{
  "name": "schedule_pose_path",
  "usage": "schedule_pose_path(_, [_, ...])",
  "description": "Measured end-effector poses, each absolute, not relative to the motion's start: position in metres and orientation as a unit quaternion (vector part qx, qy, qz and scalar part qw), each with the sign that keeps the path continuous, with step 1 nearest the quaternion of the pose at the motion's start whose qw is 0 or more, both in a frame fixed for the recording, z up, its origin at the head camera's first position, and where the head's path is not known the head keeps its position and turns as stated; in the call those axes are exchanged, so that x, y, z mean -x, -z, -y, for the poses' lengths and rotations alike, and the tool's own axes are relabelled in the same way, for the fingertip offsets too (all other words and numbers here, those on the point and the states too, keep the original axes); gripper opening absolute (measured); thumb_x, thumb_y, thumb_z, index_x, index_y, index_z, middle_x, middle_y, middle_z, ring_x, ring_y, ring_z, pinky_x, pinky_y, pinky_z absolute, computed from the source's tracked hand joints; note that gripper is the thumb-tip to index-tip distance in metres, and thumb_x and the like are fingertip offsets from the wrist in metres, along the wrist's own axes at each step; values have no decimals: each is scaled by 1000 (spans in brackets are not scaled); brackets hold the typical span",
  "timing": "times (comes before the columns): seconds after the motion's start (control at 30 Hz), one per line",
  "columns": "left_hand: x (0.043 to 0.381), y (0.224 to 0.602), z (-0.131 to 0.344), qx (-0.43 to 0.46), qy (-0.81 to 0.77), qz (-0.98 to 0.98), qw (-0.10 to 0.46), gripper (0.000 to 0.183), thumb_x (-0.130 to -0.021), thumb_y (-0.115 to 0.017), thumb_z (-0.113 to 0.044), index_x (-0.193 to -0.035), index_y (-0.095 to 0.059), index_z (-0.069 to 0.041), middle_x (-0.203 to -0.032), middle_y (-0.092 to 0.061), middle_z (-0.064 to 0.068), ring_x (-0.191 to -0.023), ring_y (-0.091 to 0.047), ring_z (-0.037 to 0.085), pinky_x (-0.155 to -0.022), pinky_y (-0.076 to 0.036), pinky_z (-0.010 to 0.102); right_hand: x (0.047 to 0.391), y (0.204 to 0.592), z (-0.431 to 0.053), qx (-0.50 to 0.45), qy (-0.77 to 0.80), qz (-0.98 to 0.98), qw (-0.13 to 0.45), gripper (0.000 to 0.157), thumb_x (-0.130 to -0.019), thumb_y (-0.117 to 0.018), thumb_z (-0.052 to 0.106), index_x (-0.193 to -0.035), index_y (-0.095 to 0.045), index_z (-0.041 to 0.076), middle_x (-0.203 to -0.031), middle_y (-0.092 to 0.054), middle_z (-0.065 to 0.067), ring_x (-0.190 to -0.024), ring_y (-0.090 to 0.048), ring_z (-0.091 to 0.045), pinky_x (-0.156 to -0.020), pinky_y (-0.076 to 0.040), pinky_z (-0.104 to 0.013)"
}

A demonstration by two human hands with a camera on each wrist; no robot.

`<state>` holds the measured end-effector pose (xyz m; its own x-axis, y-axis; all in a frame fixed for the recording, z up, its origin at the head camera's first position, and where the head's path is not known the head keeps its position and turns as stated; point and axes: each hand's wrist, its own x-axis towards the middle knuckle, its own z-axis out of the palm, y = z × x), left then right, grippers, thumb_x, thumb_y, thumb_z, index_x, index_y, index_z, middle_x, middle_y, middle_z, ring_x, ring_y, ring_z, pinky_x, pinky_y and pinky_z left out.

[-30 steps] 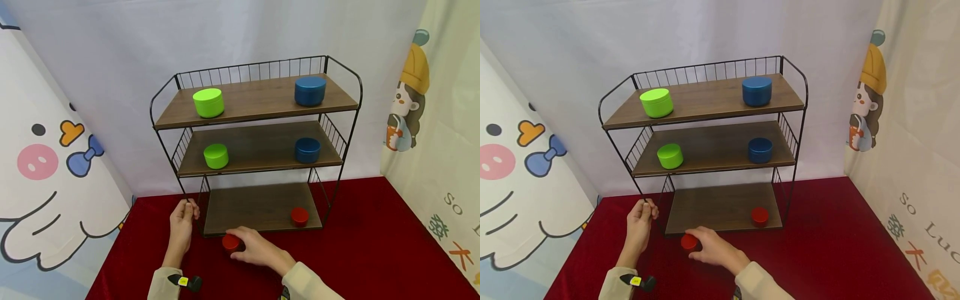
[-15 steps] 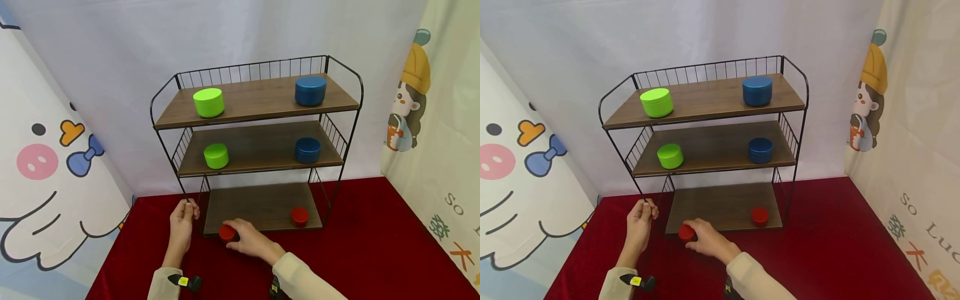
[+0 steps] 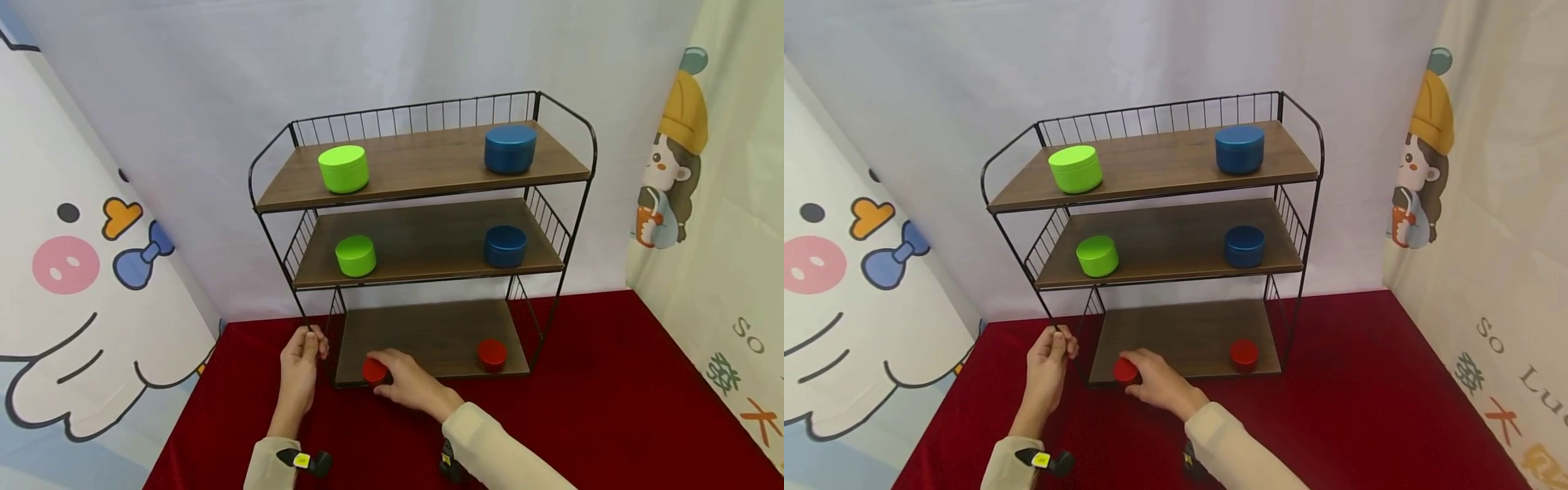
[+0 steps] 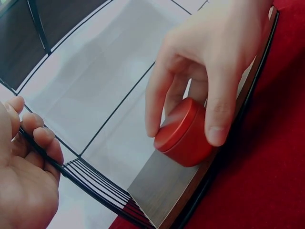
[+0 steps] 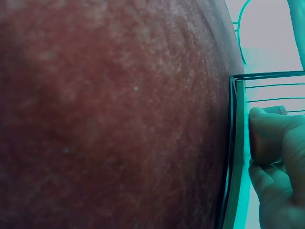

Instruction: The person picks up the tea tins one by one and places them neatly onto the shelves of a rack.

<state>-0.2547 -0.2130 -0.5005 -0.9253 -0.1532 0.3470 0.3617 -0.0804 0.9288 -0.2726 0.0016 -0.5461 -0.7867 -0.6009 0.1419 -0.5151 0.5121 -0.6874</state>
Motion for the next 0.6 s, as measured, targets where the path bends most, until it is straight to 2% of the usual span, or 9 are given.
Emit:
schedule_pose_path(0.2, [254,500,214,83,726,661,173,35,-111,-40,-17,-102,-47,17,-79,-48,6,-75,-48,14,-71,-43,23,280,550,4,315,379,-868,54,63,-94,-78,19,-149,-49,5,-146,-56,-15,-128,-60,-28,-102,-54,-38])
schedule_pose_path(0.47, [253,498,215,77,724,662,176,35,-111,-40,-17,-102,-47,16,-79,-47,6,-75,-49,14,-71,-44,23,286,546,12,316,385,-865,56,64,-94,-77,15,-150,-48,4,-143,-57,-16,-123,-63,-27,-98,-55,-34])
schedule_pose_path(0.6, [254,499,215,73,721,667,173,35,-111,-40,-17,-102,-47,16,-79,-47,7,-76,-49,14,-72,-44,24,287,547,14,314,389,-865,49,64,-93,-78,13,-149,-48,2,-142,-56,-19,-123,-63,-29,-98,-55,-36])
